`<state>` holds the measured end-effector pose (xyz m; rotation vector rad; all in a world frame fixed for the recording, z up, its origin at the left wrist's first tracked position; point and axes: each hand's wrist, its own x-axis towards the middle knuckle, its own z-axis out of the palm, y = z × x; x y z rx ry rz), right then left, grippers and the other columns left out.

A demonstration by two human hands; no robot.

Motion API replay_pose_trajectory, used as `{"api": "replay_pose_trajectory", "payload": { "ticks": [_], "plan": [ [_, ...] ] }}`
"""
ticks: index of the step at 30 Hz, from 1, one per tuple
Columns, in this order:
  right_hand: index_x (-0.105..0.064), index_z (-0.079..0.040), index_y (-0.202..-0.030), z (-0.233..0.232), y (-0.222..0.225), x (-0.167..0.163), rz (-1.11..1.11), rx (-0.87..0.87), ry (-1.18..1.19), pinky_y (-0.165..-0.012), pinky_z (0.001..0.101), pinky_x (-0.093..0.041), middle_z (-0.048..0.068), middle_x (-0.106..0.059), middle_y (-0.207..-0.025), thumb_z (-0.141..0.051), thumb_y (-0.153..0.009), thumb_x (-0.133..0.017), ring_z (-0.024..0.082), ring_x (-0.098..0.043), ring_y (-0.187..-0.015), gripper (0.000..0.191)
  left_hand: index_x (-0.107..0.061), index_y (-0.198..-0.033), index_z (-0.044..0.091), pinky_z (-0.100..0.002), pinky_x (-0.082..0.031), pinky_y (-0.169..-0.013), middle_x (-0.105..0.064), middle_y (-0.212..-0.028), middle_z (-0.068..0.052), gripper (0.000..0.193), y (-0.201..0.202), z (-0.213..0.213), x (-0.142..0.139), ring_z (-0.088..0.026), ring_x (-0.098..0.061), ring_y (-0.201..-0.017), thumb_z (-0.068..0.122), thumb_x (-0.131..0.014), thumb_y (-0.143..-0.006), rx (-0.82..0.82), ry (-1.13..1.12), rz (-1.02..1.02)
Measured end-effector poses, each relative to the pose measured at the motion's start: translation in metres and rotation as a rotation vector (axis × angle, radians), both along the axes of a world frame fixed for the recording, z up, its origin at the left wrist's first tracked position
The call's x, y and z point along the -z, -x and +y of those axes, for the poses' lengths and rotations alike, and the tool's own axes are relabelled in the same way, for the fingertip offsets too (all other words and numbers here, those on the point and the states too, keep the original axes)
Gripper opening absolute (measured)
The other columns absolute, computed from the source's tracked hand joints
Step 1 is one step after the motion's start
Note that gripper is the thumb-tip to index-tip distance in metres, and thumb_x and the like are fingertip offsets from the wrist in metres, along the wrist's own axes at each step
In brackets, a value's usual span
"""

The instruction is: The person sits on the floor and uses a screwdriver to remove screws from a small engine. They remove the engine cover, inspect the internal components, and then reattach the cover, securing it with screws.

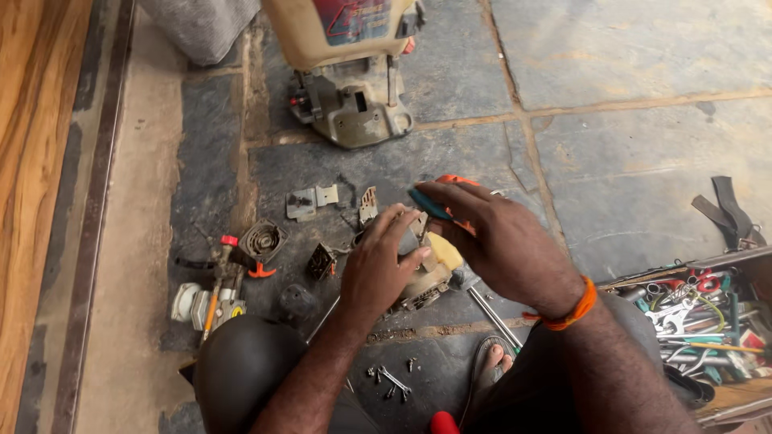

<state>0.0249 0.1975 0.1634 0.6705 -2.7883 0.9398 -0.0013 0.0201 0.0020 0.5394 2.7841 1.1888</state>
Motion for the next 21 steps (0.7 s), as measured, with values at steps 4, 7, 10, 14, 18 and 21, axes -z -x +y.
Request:
{"api": "replay_pose_trajectory", "payload": {
  "ticks": [4,7,10,14,18,21],
  "plan": [
    [-0.068,-0.017,-0.130,0.000,0.015,-0.004,0.021,-0.151,-0.083,-0.086,0.0342,-0.060,0.010,-0.064,-0.138,-0.011,-0.092,-0.066,0.028,-0.070,-0.114,0.038,-0.050,-0.145,0.006,-0.046,-0.043,-0.114,-0.053,-0.150,-0.017,0.079,0.003,-0.008,0.005,-0.033,-0.051,-0.139,0.035,-0.085,-0.081,0.007,0.071,0.067],
    [-0.071,-0.022,-0.127,-0.001,0.017,-0.006,0.012,-0.148,-0.163,-0.080,0.0323,-0.060,0.010,-0.063,-0.134,-0.011,-0.091,-0.066,0.022,-0.071,-0.103,0.038,-0.050,-0.147,0.007,-0.045,-0.042,-0.115,-0.052,-0.151,-0.016,0.079,0.001,-0.012,0.005,-0.032,-0.050,-0.140,0.037,-0.084,-0.082,0.013,0.051,-0.001],
    [-0.069,-0.033,-0.138,-0.016,0.006,-0.002,0.044,0.105,-0.528,-0.071,0.0322,-0.058,0.003,-0.064,-0.106,-0.020,-0.099,-0.065,0.019,-0.067,-0.086,0.041,-0.051,-0.145,0.009,-0.045,-0.041,-0.114,-0.052,-0.149,-0.015,0.079,0.005,-0.012,0.008,-0.032,-0.049,-0.139,0.037,-0.085,-0.080,-0.001,0.070,-0.020],
    [-0.066,-0.020,-0.146,-0.054,-0.024,0.020,0.124,0.330,-0.555,-0.063,0.0363,-0.051,0.000,-0.066,-0.095,-0.024,-0.103,-0.063,0.018,-0.063,-0.074,0.043,-0.049,-0.143,0.007,-0.046,-0.040,-0.116,-0.053,-0.148,-0.016,0.079,0.002,-0.015,0.018,-0.034,-0.048,-0.139,0.038,-0.085,-0.081,0.010,0.095,0.045],
    [-0.063,-0.007,-0.126,-0.074,-0.029,0.038,0.139,0.435,-0.398,-0.062,0.0428,-0.050,0.014,-0.060,-0.094,-0.049,-0.096,-0.071,0.027,-0.061,-0.077,0.052,-0.051,-0.145,0.009,-0.043,-0.042,-0.117,-0.055,-0.150,-0.014,0.075,0.005,-0.016,0.025,-0.032,-0.049,-0.142,0.031,-0.084,-0.081,0.009,0.101,0.096],
    [-0.059,-0.007,-0.111,-0.074,-0.020,0.038,0.221,0.380,-0.260,-0.067,0.0473,-0.050,0.015,-0.063,-0.094,-0.037,-0.101,-0.068,0.032,-0.061,-0.081,0.032,-0.052,-0.143,0.008,-0.045,-0.040,-0.116,-0.054,-0.148,-0.015,0.077,0.005,-0.019,0.024,-0.034,-0.046,-0.142,0.037,-0.084,-0.079,0.027,0.064,0.054]
  ]
}}
